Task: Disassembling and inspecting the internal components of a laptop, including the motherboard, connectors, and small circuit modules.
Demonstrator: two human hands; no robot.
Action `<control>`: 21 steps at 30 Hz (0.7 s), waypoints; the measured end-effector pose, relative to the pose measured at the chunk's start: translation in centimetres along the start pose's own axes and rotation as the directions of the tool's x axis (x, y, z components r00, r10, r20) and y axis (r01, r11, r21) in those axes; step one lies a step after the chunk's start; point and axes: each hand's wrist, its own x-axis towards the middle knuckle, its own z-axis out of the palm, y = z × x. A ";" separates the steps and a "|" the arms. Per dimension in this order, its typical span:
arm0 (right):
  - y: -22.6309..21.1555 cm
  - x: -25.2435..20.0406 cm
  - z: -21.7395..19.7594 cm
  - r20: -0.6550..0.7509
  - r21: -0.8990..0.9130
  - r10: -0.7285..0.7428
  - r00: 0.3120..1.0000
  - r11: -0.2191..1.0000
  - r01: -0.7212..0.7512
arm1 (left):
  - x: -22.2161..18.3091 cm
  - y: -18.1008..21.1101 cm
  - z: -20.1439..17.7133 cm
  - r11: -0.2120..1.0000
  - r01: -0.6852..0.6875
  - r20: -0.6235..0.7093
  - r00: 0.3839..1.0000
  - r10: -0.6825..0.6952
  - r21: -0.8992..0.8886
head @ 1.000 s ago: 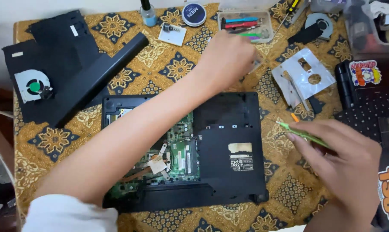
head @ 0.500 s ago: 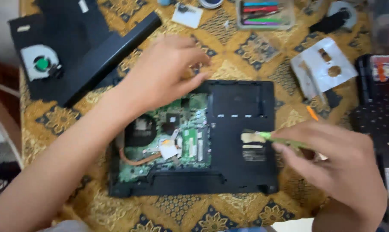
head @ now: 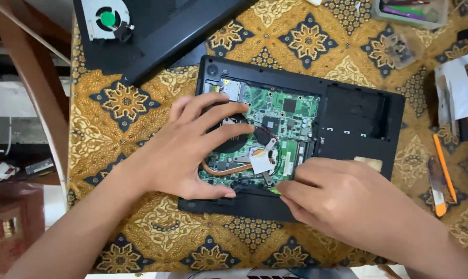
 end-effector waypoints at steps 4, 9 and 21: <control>-0.8 0.2 0.2 -0.004 -0.037 0.034 0.999 0.999 -0.034 | -0.1 -0.4 0.3 1.000 -0.004 -0.018 1.000 0.004 -0.011; -2.6 0.6 0.3 -0.008 -0.189 -0.003 1.000 0.982 0.002 | -0.2 -0.5 0.5 1.000 0.000 -0.031 1.000 -0.001 -0.027; -4.8 3.7 1.0 0.505 -0.228 0.266 0.821 0.959 -0.170 | -0.3 -0.6 0.6 1.000 -0.009 -0.045 0.999 0.008 -0.028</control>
